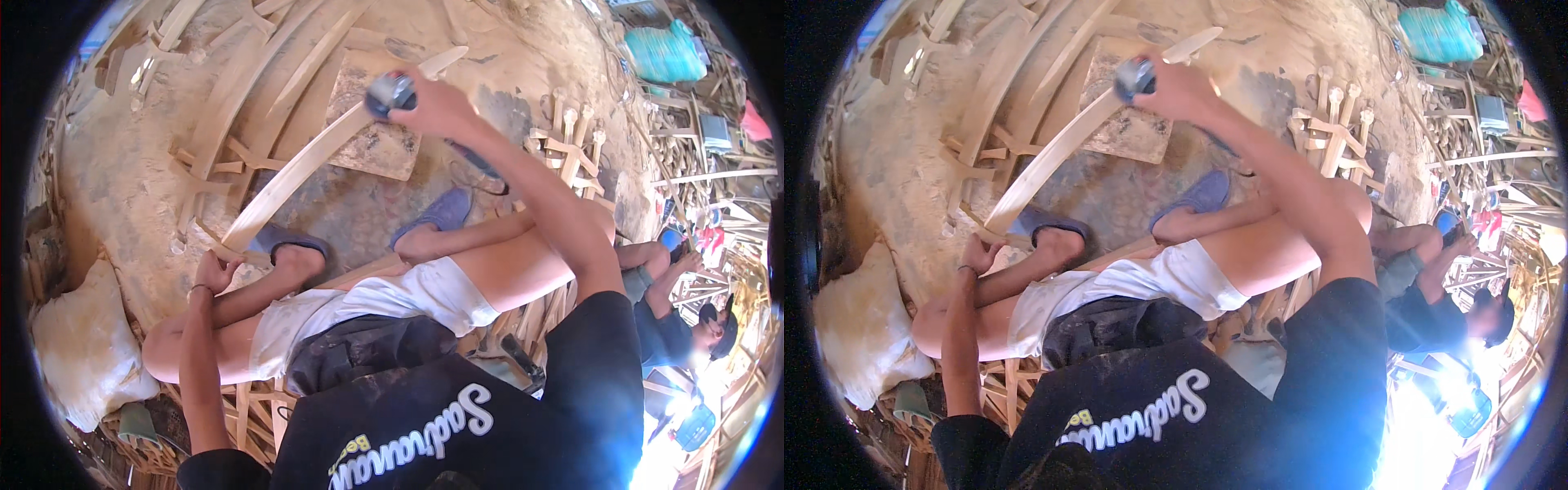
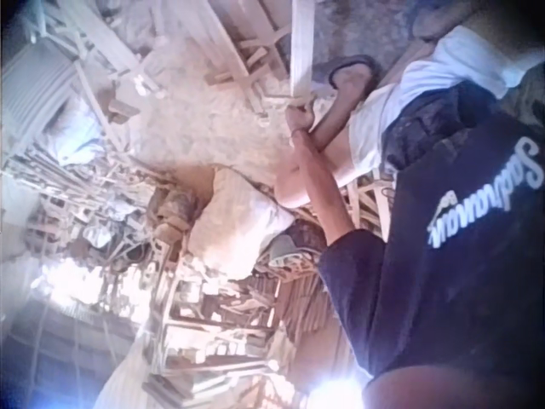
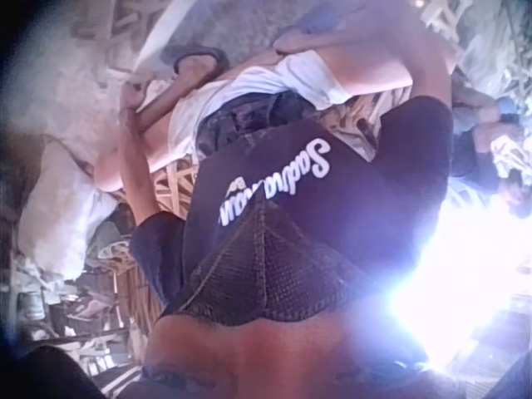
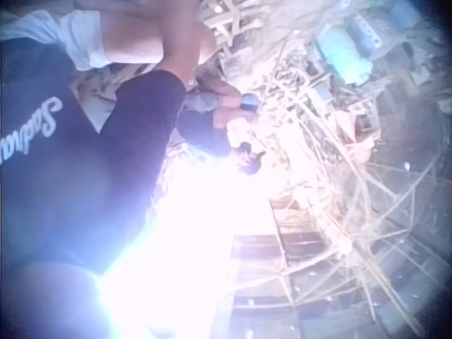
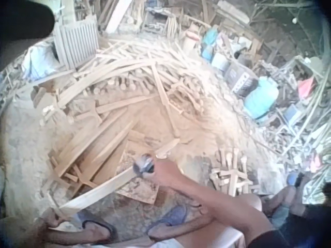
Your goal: The person uses a handheld power sander to smooth long, curved wooden pieces and a cross-shaped wooden base. They hold the wooden components in one hand while applying the sander with the other, periodically turning the pieces to reach all sides and clearing wood dust.
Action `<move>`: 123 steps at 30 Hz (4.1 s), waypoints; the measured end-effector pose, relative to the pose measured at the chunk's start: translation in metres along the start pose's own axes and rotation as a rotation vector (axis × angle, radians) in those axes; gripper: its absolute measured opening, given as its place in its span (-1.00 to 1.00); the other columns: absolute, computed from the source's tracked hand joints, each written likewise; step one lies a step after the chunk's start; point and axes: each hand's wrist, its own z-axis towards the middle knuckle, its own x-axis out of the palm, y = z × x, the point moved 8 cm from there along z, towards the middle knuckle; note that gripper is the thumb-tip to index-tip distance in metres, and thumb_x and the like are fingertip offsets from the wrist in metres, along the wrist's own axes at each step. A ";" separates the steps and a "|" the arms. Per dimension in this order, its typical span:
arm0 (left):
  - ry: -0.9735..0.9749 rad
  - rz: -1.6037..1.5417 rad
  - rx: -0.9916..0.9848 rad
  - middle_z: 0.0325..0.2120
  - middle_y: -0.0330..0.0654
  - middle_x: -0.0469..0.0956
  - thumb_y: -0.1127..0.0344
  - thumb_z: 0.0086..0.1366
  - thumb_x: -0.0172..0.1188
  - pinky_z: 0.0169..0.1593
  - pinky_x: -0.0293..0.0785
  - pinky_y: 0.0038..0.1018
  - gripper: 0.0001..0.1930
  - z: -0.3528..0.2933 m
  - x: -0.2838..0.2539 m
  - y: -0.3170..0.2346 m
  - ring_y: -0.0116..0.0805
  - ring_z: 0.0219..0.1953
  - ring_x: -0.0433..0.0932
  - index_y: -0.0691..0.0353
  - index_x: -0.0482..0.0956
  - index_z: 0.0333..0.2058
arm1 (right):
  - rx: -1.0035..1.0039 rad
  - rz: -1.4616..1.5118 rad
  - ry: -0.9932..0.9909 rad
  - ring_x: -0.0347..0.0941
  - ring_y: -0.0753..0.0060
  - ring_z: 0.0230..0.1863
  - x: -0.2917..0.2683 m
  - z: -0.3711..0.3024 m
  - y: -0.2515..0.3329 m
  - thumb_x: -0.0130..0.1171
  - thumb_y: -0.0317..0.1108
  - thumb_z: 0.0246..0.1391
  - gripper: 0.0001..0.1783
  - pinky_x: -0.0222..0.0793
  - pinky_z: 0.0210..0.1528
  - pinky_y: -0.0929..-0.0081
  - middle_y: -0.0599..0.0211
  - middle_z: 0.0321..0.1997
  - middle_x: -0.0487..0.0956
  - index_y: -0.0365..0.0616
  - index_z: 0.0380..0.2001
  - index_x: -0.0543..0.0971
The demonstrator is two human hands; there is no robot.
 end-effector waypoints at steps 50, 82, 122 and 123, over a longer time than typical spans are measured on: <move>0.104 -0.212 -0.121 -0.52 0.03 0.72 -0.04 0.30 0.57 -0.30 0.60 -0.25 -0.46 -0.025 -0.004 0.048 -0.33 -0.44 0.68 0.48 0.74 -0.38 | 0.261 0.218 -0.268 0.71 0.26 -0.04 -0.077 0.055 -0.195 0.53 0.14 0.00 0.05 0.56 0.09 0.31 0.24 -0.14 0.79 -0.05 0.47 0.34; -0.145 -0.162 0.099 -0.54 -0.16 0.63 -0.03 0.37 0.52 -0.30 0.59 -0.25 -0.51 -0.015 -0.032 0.088 -0.30 -0.46 0.60 0.38 0.65 -0.32 | 0.308 0.564 -0.457 0.63 0.36 -0.37 -0.082 0.026 -0.227 0.52 -0.03 0.03 -0.46 0.58 -0.16 0.32 0.25 -0.30 0.73 -0.13 -0.02 0.64; -0.096 0.177 -0.176 -0.03 0.31 0.67 0.01 0.68 -0.38 0.21 0.51 0.22 -0.49 0.040 -0.010 -0.047 0.39 0.05 0.65 0.27 0.44 0.14 | -0.388 -0.136 0.142 0.74 -0.25 -0.21 0.123 -0.082 0.256 0.51 0.02 0.07 -0.04 0.65 -0.15 -0.13 -0.05 -0.28 0.75 0.33 0.48 0.25; -0.095 0.170 -0.172 -0.04 0.34 0.67 0.00 0.68 -0.39 0.22 0.50 0.23 -0.46 0.040 -0.010 -0.046 0.41 0.04 0.64 0.31 0.46 0.12 | -0.365 -0.157 0.129 0.74 -0.23 -0.21 0.118 -0.081 0.247 0.51 0.03 0.07 -0.04 0.65 -0.14 -0.11 -0.04 -0.27 0.76 0.36 0.48 0.26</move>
